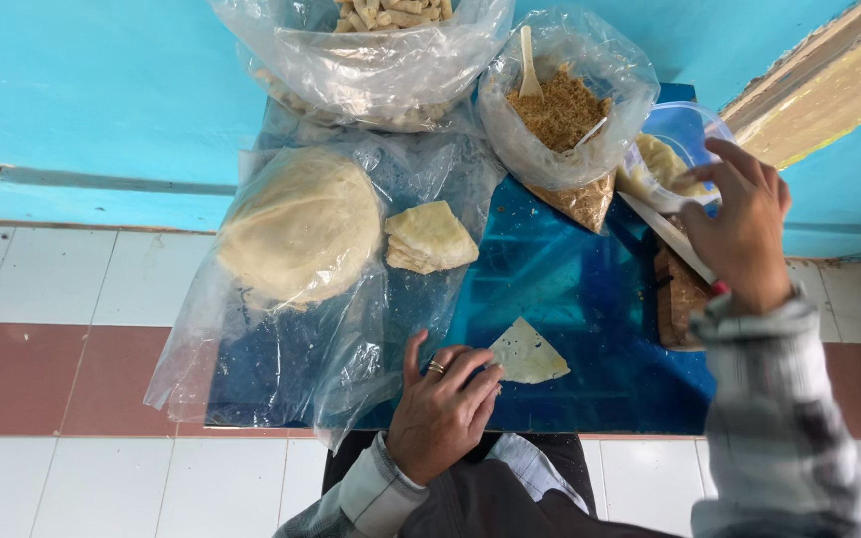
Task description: The person places a spoonful of brown filling onto a thin dough wrapper and folds the wrapper over the filling, pressing the edges to seal it. Finished folded pastries are stacked in a plastic-lined bowl beside the work board, and the person repeats the folding cycle with new wrappers.
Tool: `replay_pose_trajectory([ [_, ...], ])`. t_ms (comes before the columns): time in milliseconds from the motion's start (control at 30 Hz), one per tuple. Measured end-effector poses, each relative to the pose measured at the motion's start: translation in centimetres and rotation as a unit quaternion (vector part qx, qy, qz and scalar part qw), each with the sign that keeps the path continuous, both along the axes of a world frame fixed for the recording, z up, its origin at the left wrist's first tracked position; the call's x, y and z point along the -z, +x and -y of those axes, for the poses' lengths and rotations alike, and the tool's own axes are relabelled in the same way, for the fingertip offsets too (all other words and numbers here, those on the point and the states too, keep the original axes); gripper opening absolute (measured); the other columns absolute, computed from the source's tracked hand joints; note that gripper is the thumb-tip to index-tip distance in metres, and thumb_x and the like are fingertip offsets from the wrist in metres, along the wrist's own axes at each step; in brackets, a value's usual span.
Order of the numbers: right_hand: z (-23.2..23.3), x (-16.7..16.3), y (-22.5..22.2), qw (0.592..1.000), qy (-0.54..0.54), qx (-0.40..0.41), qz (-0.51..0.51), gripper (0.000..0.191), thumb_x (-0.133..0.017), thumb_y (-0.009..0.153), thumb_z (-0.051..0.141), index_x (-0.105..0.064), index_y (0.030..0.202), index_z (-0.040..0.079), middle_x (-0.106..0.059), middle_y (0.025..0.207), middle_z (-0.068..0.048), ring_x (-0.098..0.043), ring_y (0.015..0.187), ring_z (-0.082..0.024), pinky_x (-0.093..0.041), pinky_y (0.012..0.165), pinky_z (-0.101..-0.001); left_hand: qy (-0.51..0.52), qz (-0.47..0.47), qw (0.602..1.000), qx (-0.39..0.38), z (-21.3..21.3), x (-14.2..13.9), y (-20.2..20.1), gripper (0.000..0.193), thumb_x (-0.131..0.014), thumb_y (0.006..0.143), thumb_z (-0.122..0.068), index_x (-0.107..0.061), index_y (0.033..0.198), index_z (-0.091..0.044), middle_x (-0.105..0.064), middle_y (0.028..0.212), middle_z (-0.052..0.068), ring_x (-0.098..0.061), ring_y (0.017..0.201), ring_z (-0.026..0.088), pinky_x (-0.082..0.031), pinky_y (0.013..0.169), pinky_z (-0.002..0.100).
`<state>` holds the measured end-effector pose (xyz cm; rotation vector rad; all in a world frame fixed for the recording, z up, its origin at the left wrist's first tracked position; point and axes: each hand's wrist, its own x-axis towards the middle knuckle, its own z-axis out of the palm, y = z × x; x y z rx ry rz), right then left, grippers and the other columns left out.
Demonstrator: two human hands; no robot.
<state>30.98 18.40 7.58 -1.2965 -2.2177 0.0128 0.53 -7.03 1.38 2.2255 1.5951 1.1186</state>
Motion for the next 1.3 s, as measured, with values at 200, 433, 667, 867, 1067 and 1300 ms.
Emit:
replay_pose_trajectory([
  [200,13.9,3.3,-8.1,0.975,0.015,-0.143,0.171,0.065,-0.06,0.072,-0.004,-0.068,0.128,0.027,-0.052,0.149,-0.005,-0.049,0.138,-0.029,-0.026,0.117,-0.0637,0.015,-0.034,0.999,0.005,0.0,0.2,0.3,0.024,-0.07,0.093,-0.018,-0.07,0.115,-0.008,-0.065,0.123,0.004,-0.06,0.117,0.024,-0.021,0.117,0.066],
  [433,17.1,3.5,-8.8,0.945,0.024,-0.105,0.31,0.069,-0.064,0.083,0.012,-0.051,0.15,0.022,-0.039,0.16,-0.006,-0.035,0.145,-0.03,-0.02,0.116,-0.0664,0.013,-0.043,0.999,0.004,0.0,0.6,0.4,0.026,-0.07,0.093,-0.018,-0.069,0.116,-0.008,-0.065,0.124,0.004,-0.06,0.118,0.023,-0.02,0.117,0.067],
  [667,16.3,3.6,-8.8,0.969,0.044,-0.108,0.216,0.061,-0.063,0.08,0.0,-0.066,0.134,0.029,-0.049,0.155,-0.003,-0.046,0.141,-0.028,-0.026,0.119,-0.0583,0.017,-0.042,0.999,0.002,-0.1,0.6,0.4,0.025,-0.07,0.093,-0.018,-0.069,0.115,-0.007,-0.064,0.125,0.004,-0.059,0.118,0.023,-0.02,0.117,0.067],
  [867,18.2,3.6,-8.3,0.98,-0.041,-0.134,0.14,0.065,-0.062,0.071,-0.004,-0.069,0.123,0.033,-0.052,0.153,-0.006,-0.047,0.141,-0.032,-0.027,0.117,-0.0592,0.022,-0.041,0.999,0.004,0.1,0.5,0.4,0.026,-0.07,0.092,-0.018,-0.069,0.115,-0.007,-0.064,0.126,0.005,-0.059,0.118,0.024,-0.02,0.117,0.068],
  [1067,17.6,3.3,-8.7,0.987,-0.005,-0.095,0.133,0.062,-0.064,0.076,-0.002,-0.07,0.13,0.029,-0.05,0.154,-0.006,-0.045,0.141,-0.031,-0.021,0.12,-0.061,0.015,-0.032,0.999,0.008,0.2,0.4,0.4,0.026,-0.07,0.092,-0.018,-0.07,0.116,-0.006,-0.063,0.127,0.004,-0.059,0.119,0.024,-0.02,0.117,0.068],
  [1300,19.6,3.0,-8.0,0.973,0.024,-0.115,0.198,0.064,-0.065,0.071,-0.001,-0.068,0.124,0.035,-0.052,0.15,-0.002,-0.045,0.139,-0.029,-0.016,0.12,-0.0629,0.02,-0.041,0.999,0.012,0.2,0.3,0.3,0.027,-0.07,0.091,-0.017,-0.069,0.116,-0.006,-0.063,0.127,0.006,-0.058,0.119,0.025,-0.02,0.117,0.069],
])
